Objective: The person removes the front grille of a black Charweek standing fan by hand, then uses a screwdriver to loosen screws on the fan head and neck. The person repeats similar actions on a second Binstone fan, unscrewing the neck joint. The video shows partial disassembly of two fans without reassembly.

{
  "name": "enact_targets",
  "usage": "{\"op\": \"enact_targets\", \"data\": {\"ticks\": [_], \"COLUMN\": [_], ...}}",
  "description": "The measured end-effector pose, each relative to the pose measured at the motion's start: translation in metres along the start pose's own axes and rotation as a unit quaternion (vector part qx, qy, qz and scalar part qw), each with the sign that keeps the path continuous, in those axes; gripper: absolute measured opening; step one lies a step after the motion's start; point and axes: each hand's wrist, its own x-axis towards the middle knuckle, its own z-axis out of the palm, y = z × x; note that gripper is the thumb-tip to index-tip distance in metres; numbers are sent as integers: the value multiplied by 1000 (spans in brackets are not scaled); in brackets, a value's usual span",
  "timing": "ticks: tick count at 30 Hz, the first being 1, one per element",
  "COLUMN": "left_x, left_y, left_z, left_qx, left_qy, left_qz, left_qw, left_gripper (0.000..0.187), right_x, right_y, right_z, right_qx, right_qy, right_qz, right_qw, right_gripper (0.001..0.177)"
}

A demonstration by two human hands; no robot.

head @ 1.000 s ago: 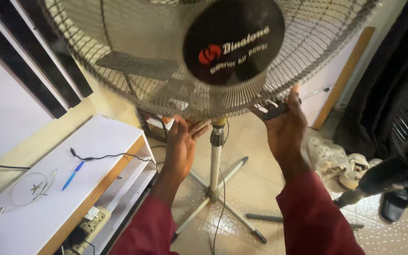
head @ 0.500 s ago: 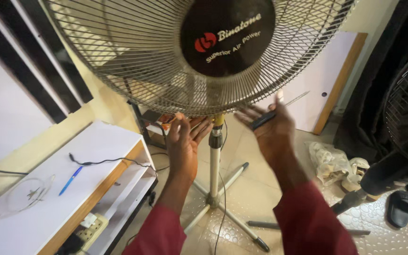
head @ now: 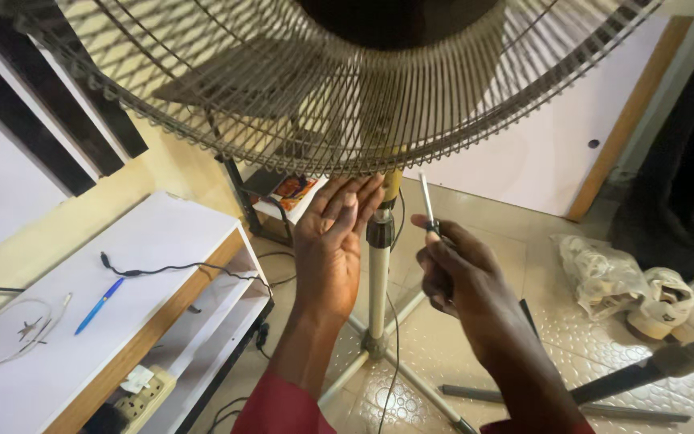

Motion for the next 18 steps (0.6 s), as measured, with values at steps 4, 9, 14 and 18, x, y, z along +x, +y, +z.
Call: {"op": "enact_targets", "data": {"ticks": [4,9,14,18], "left_x": [12,20,24,18], "left_y": [-17,-39,-53,-45], "left_z": [-3,-4,-20,-25], "left_qx": [2,-27,-69,-110], "left_qy": [-5,42,21,-82], "left_qz": [9,23,19,11], "left_qw": [1000,998,997,990], "left_gripper": [35,30,26,23], "right_x": [4,15,14,11], "right_y": [1,-4,-7,-6], "right_z": [-12,-23,-31,-37], "right_qx": [-31,-2,93,197], "right_qy": [-23,16,39,20], "right_qz": [-42,-79,-108,-201], "right_qw": [998,997,989,959], "right_gripper": [43,37,29,26]}}
